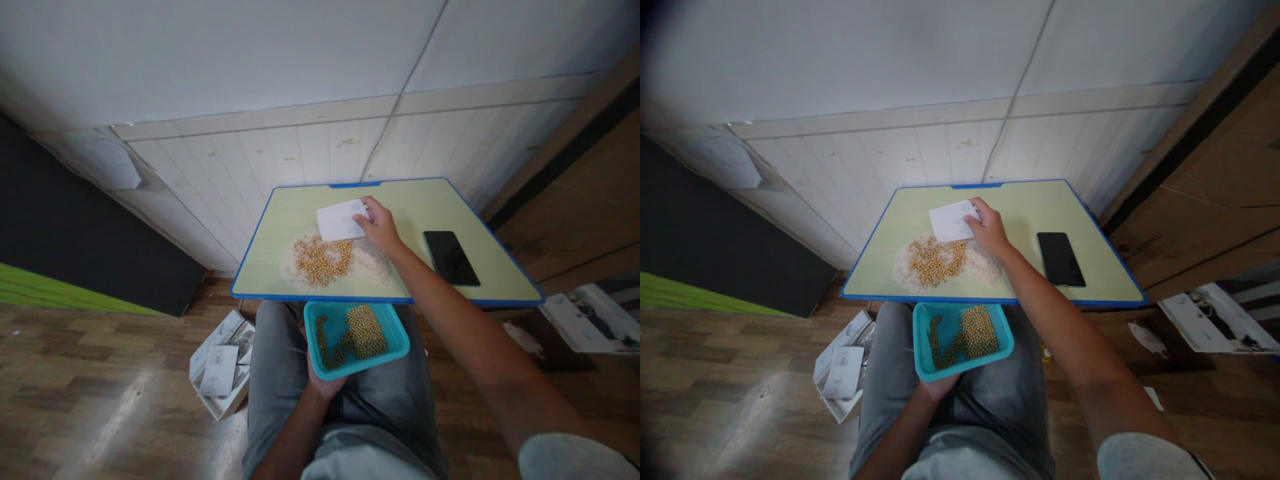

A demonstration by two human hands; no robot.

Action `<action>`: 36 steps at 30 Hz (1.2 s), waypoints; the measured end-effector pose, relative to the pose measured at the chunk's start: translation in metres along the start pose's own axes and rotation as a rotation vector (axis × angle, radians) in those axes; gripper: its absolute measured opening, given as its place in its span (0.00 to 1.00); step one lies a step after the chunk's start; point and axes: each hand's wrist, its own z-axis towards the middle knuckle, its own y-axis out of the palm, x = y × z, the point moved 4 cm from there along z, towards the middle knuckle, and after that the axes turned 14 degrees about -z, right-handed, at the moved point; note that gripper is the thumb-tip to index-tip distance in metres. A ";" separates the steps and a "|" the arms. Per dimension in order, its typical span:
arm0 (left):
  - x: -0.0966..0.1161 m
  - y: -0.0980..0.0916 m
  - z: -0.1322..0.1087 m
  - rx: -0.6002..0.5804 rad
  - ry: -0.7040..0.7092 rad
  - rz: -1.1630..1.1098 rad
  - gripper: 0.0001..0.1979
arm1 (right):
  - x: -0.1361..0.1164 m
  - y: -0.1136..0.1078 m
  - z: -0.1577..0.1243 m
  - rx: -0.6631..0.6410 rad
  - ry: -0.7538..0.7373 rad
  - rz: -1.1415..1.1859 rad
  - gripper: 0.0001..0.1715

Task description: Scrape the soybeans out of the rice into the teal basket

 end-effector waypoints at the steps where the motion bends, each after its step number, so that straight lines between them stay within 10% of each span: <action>1: 0.000 0.002 0.000 -0.003 0.005 -0.003 0.34 | -0.001 0.000 0.000 0.008 0.005 0.008 0.13; 36: -0.001 0.031 -0.003 0.131 0.036 -0.003 0.34 | -0.012 0.004 -0.005 -0.201 0.097 0.257 0.21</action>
